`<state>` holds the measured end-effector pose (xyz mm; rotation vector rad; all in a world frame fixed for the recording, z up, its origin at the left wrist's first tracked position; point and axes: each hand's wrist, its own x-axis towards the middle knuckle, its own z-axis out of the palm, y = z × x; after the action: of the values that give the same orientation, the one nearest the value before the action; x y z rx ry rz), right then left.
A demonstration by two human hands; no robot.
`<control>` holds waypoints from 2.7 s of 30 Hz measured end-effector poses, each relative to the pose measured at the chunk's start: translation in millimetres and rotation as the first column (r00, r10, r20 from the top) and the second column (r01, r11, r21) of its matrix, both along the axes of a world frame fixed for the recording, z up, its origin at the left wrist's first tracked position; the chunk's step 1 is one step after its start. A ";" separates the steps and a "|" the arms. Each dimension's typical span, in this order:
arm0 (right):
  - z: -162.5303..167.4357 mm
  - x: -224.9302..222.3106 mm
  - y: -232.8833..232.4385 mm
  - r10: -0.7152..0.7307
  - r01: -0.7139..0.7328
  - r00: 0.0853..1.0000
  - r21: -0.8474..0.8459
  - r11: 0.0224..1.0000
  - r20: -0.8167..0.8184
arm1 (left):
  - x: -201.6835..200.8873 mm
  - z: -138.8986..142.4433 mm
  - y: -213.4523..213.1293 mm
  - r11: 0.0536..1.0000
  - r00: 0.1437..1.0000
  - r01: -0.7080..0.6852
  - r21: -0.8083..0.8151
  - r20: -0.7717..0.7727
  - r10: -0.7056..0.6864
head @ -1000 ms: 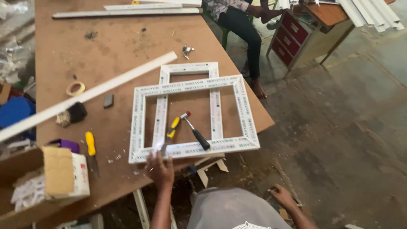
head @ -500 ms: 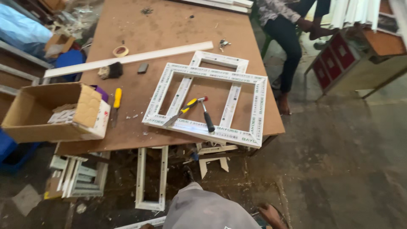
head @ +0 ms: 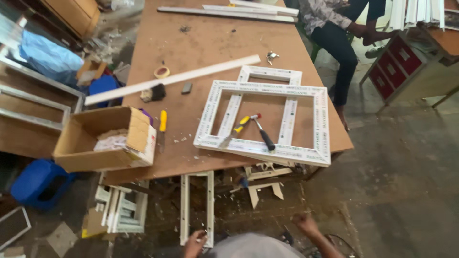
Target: The person assembles a white window frame on a workbench. They use a hammer and a chisel to tap the frame corners together, then rotate the frame to work on different sides. The person repeats this process for multiple frames, occasionally picking up new pieces from a nearby box.
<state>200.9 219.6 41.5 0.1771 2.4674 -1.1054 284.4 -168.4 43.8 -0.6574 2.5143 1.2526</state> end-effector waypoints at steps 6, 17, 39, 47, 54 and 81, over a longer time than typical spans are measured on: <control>156.7 -60.1 -164.3 -0.018 -0.389 0.569 -0.288 0.875 -0.822 | 31.5 -46.9 -76.8 0.999 0.982 0.023 -0.029 0.191 -0.017; 207.3 -92.3 -174.7 -0.249 0.231 0.885 -0.095 0.968 -0.392 | 29.5 -40.1 -166.9 0.984 0.994 -0.081 0.161 0.087 0.067; 5.4 100.7 -83.3 -0.052 0.062 0.998 0.265 0.962 -0.044 | 9.6 -63.7 -191.4 0.979 0.955 0.203 -0.026 0.226 -0.192; 61.3 23.1 -115.4 -0.400 0.383 0.908 0.139 0.913 0.123 | -60.2 -19.5 -121.5 0.948 0.927 0.288 0.133 0.209 -0.310; 20.6 42.2 -67.3 -0.463 0.400 0.829 0.245 0.883 0.315 | -61.9 -56.5 -87.3 0.941 0.949 0.294 0.166 0.066 -0.308; 22.5 -334.9 -32.3 0.417 -0.410 0.826 0.103 0.906 -0.379 | -178.2 -53.5 121.6 0.980 0.981 -0.188 -0.069 -0.065 0.184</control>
<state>-134.0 187.3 64.0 -0.6144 2.6708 -0.9962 106.3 -46.8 -9.7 -0.9048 2.6084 1.2598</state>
